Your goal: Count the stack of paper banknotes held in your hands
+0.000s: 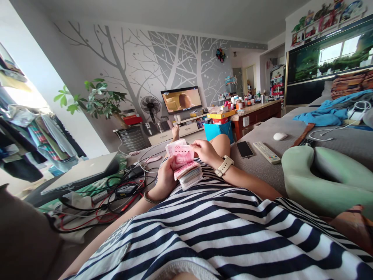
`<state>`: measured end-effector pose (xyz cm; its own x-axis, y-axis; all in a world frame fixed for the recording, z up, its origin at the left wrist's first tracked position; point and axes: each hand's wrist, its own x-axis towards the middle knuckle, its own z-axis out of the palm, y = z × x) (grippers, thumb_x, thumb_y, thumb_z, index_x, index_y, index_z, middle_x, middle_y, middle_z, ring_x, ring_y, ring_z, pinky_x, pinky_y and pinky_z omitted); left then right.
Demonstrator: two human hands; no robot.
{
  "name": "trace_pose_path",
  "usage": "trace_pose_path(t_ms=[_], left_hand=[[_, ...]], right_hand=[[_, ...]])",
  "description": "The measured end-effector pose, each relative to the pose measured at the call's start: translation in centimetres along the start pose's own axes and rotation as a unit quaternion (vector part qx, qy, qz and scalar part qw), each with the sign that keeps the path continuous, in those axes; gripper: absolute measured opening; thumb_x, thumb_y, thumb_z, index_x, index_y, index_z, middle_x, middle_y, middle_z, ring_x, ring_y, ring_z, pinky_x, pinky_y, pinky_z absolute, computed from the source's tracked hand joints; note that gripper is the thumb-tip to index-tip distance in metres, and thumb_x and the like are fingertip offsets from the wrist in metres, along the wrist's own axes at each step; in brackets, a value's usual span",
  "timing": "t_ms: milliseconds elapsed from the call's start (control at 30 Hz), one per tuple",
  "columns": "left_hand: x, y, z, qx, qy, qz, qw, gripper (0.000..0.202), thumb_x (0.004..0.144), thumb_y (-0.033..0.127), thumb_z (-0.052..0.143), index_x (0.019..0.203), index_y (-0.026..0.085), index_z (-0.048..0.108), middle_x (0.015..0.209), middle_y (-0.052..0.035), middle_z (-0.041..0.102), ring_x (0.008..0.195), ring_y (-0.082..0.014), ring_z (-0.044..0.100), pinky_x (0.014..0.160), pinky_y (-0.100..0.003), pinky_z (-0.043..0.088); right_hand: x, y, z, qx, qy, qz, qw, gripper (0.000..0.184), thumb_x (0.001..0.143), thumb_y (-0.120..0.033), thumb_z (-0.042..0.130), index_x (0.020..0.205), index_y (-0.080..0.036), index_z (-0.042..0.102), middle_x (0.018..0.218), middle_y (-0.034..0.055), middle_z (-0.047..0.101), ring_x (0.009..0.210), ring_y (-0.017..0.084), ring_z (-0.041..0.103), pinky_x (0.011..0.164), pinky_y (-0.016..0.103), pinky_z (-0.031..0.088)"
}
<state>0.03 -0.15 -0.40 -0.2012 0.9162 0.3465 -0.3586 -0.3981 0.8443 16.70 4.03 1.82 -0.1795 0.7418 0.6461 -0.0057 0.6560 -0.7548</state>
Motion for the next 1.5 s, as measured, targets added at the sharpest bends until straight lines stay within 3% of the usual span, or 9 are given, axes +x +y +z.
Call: trace_pose_path(t_ms=[133, 267, 533, 967, 1367, 1500], left_hand=[[-0.4, 0.7, 0.0, 0.086, 0.048, 0.034, 0.995, 0.021, 0.089, 0.025, 0.057, 0.071, 0.017, 0.065, 0.072, -0.0042, 0.063, 0.065, -0.0169, 0.052, 0.064, -0.032, 0.05], [-1.3, 1.9, 0.6, 0.173, 0.041, 0.058, 0.982, 0.026, 0.089, 0.02, 0.053, 0.066, 0.017, 0.066, 0.068, -0.0051, 0.062, 0.066, -0.0178, 0.049, 0.065, -0.031, 0.049], [-1.9, 3.0, 1.4, 0.19, 0.052, 0.05, 0.979, 0.03, 0.089, 0.017, 0.051, 0.061, 0.018, 0.062, 0.061, -0.0042, 0.055, 0.071, -0.02, 0.052, 0.068, -0.032, 0.05], [-1.0, 1.7, 0.5, 0.126, 0.032, 0.041, 0.991, 0.026, 0.087, 0.028, 0.058, 0.063, 0.02, 0.061, 0.066, -0.0043, 0.056, 0.071, -0.0215, 0.05, 0.071, -0.035, 0.048], [-0.5, 0.9, -0.2, 0.184, 0.028, 0.076, 0.98, 0.028, 0.087, 0.029, 0.055, 0.064, 0.018, 0.066, 0.068, -0.0045, 0.06, 0.067, -0.0191, 0.049, 0.063, -0.031, 0.046], [-0.6, 0.9, 0.1, 0.14, 0.038, 0.061, 0.987, 0.027, 0.089, 0.029, 0.052, 0.067, 0.019, 0.065, 0.07, -0.0048, 0.062, 0.069, -0.0206, 0.054, 0.067, -0.034, 0.05]], right_hand=[[-0.4, -1.1, 0.0, 0.013, -0.006, -0.022, 1.0, 0.043, 0.083, -0.059, 0.06, 0.067, -0.02, 0.055, 0.065, -0.0008, 0.052, 0.067, 0.015, 0.046, 0.063, 0.028, 0.037], [-0.7, -2.1, 0.1, 0.01, -0.012, -0.02, 1.0, 0.044, 0.083, -0.06, 0.06, 0.066, -0.02, 0.053, 0.064, -0.001, 0.049, 0.067, 0.015, 0.047, 0.063, 0.028, 0.039], [-0.9, -2.5, 0.0, 0.027, -0.015, -0.021, 0.999, 0.041, 0.081, -0.058, 0.062, 0.068, -0.02, 0.057, 0.065, -0.0013, 0.05, 0.066, 0.015, 0.046, 0.063, 0.028, 0.04], [-0.9, -2.4, 0.0, 0.022, -0.014, -0.003, 1.0, 0.039, 0.084, -0.056, 0.061, 0.069, -0.02, 0.057, 0.066, 0.0004, 0.054, 0.067, 0.017, 0.05, 0.06, 0.028, 0.04], [-1.0, -2.5, 0.0, 0.03, -0.016, -0.007, 0.999, 0.038, 0.083, -0.056, 0.062, 0.07, -0.02, 0.059, 0.066, 0.0005, 0.054, 0.067, 0.017, 0.05, 0.06, 0.028, 0.039], [-0.9, -2.6, -0.1, 0.028, -0.014, -0.002, 0.999, 0.039, 0.081, -0.057, 0.063, 0.069, -0.02, 0.059, 0.065, 0.0003, 0.054, 0.067, 0.017, 0.049, 0.06, 0.028, 0.039]])
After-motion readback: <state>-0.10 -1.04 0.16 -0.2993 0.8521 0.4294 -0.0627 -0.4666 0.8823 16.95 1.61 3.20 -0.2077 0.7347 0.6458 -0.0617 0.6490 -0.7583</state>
